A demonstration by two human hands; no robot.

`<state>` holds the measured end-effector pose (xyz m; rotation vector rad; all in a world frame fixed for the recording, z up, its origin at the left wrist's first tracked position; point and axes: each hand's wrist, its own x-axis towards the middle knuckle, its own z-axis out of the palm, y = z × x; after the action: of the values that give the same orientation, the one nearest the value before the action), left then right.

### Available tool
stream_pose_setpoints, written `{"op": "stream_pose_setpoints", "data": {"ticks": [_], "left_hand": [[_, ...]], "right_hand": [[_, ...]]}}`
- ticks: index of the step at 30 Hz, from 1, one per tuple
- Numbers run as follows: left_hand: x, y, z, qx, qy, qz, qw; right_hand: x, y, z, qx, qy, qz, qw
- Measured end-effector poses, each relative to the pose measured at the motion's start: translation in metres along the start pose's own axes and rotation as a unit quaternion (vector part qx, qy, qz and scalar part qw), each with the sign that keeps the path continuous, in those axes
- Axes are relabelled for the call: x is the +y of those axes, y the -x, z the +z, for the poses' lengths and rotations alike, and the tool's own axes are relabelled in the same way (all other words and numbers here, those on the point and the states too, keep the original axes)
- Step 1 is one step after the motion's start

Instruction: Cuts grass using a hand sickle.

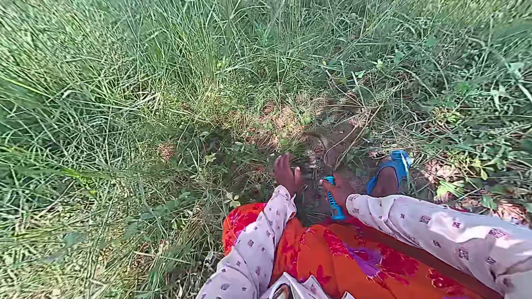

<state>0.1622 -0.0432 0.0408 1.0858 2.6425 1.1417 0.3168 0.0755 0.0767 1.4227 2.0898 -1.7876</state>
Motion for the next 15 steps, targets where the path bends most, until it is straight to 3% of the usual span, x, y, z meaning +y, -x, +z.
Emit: {"op": "stream_pose_setpoints", "data": {"ticks": [2,5,10,15], "left_hand": [[-0.018,-0.019,-0.004,-0.078,-0.054,-0.097,0.991],[-0.036,-0.032,-0.006,-0.114,-0.1,-0.184,0.971],[-0.047,-0.033,-0.005,-0.138,-0.115,-0.187,0.966],[-0.056,-0.043,0.001,-0.166,-0.156,-0.197,0.953]], "right_hand": [[0.001,-0.011,0.011,-0.025,-0.003,0.0,1.0],[0.016,-0.04,0.038,-0.053,0.001,0.006,0.999],[0.044,-0.063,0.102,-0.092,-0.094,0.049,0.99],[0.018,-0.056,0.118,-0.098,-0.093,0.028,0.99]]}}
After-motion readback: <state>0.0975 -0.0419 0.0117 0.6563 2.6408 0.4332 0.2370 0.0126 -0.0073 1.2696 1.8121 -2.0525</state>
